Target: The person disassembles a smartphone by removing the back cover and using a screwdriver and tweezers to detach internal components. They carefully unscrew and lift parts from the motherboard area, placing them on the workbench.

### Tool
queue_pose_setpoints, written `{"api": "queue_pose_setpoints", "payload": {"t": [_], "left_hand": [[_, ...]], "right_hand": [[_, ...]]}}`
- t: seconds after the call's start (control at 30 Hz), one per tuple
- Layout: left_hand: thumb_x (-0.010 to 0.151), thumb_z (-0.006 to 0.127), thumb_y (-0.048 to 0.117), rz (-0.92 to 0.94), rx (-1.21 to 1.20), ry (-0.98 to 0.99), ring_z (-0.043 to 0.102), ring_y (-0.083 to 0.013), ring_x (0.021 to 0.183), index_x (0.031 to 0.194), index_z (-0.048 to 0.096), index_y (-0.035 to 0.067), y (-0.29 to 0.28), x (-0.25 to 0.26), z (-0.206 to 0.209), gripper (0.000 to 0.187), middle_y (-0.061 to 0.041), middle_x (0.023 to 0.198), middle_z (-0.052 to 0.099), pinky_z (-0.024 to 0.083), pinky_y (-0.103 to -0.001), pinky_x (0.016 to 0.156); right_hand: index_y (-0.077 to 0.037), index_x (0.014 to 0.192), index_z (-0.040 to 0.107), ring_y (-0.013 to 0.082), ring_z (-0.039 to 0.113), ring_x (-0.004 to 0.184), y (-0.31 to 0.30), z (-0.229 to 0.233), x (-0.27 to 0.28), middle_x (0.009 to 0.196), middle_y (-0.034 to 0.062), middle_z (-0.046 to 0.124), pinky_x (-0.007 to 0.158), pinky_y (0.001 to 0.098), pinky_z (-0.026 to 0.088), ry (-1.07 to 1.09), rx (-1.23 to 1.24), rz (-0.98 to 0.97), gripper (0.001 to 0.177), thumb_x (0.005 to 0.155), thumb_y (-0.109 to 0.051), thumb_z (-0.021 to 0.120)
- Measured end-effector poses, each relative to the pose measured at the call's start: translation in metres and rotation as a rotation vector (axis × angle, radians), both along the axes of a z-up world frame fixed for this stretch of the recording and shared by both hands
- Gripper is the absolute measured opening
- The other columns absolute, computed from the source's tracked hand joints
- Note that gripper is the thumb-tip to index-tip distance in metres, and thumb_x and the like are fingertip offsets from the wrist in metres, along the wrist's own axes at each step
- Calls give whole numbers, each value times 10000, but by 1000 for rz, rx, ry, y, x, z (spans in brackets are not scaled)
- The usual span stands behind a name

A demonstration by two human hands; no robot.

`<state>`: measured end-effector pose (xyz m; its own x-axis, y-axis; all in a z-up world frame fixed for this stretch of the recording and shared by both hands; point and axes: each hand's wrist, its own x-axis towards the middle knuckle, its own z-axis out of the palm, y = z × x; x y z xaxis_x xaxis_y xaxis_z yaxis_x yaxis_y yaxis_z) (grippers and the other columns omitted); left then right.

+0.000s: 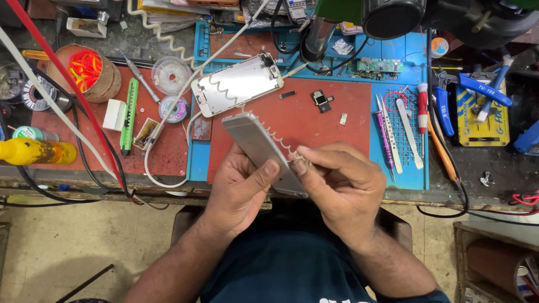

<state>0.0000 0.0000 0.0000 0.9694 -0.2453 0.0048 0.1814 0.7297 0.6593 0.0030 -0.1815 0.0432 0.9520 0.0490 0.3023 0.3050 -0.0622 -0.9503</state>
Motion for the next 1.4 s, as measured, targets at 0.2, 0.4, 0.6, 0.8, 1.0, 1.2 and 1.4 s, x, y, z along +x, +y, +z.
{"api": "queue_pose_setpoints", "payload": {"t": [0.2,0.4,0.6,0.8,1.0,1.2,1.4], "left_hand": [[1029,639,58,20,-56,105,614,-200,1299,1378,473,50,-5,6,17,386,-103,1345,634,486,-415,1149],[1037,649,69,54,-64,124,622,-195,1241,1374,480,59,-7,9,22,377,-86,1284,630,509,-432,1103],[1025,658,81,53,-11,123,633,-183,1216,1365,484,51,-8,9,19,383,-83,1281,641,530,-430,1069],[1035,654,86,62,-37,123,626,-195,1205,1393,493,48,-9,10,24,393,-91,1284,635,528,-441,1046],[1012,621,34,256,-15,128,623,-220,1225,1380,485,36,3,-3,33,392,-102,1303,633,499,-466,1086],[990,574,-18,270,-16,84,617,-247,1278,1387,479,26,21,-20,33,410,-133,1322,633,489,-470,1138],[999,623,-59,242,131,-6,630,-172,1204,1434,419,28,13,-15,23,488,-101,1302,618,509,-374,1070]], "right_hand": [[14,1153,746,79,701,842,1,5,17,1000,72,741,720,190,553,75,81,18,204,952,41,763],[3,1127,770,74,651,816,-2,5,32,964,76,750,680,184,476,7,-41,47,204,927,42,785],[-12,1107,784,66,601,767,-7,10,40,927,60,755,648,206,442,-19,-145,91,220,893,36,809],[-10,1125,777,68,598,777,-8,13,37,959,70,746,661,198,444,32,-45,73,212,924,59,775],[-51,1069,796,200,685,778,1,11,58,894,60,742,695,340,527,-236,-556,1,195,878,-20,776],[-64,1030,790,280,675,856,21,-3,61,856,91,711,742,415,565,-212,-765,46,168,865,-60,761],[-71,1210,742,252,691,900,16,-1,59,969,82,756,826,372,569,-214,-725,62,287,923,-68,752]]}}
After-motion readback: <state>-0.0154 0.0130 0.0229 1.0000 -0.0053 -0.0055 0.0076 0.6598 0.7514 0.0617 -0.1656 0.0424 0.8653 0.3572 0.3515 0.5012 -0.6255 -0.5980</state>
